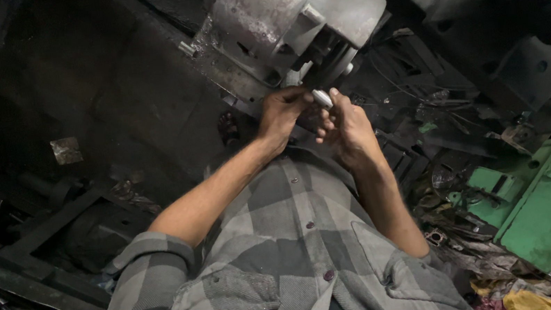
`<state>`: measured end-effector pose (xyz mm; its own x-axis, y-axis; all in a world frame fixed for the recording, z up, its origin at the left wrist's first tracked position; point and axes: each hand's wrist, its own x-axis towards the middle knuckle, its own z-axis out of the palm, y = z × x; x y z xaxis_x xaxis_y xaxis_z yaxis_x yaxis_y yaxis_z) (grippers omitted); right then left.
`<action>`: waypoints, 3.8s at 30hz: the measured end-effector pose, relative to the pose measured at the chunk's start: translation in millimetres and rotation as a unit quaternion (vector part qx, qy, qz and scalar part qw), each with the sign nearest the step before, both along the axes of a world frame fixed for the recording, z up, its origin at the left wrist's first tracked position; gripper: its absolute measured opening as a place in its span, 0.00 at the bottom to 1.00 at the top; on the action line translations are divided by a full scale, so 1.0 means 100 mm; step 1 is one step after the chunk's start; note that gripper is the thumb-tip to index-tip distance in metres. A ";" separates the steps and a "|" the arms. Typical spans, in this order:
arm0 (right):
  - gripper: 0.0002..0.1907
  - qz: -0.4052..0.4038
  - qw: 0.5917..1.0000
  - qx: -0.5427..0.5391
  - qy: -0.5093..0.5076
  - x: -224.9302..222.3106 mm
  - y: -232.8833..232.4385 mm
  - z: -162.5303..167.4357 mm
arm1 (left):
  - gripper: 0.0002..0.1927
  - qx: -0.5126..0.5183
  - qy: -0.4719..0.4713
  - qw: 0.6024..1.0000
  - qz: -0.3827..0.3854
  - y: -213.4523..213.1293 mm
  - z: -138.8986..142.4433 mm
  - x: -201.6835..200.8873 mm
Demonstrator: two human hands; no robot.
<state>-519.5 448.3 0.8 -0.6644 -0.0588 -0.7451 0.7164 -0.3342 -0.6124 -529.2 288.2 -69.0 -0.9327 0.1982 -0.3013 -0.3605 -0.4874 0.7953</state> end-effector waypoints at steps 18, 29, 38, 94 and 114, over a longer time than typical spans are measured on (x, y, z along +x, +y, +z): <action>0.19 0.093 0.728 0.428 0.528 0.18 -0.09 0.24 | 0.14 -0.036 -0.008 0.999 -0.013 -0.02 -0.05 0.01; 0.17 0.124 0.700 0.458 0.534 0.09 -0.05 0.30 | 0.08 0.110 -0.002 0.994 -0.012 0.04 -0.13 0.02; 0.11 0.145 0.735 0.460 0.477 0.09 -0.06 0.37 | 0.05 0.091 -0.030 0.995 -0.009 0.02 -0.07 0.01; 0.09 0.129 0.777 0.443 0.428 0.09 -0.11 0.25 | 0.07 0.002 -0.008 1.000 -0.014 0.00 -0.11 -0.03; 0.23 0.020 0.998 0.029 0.050 0.00 -0.01 0.01 | 0.06 -0.033 -0.020 0.999 -0.010 -0.02 -0.02 -0.03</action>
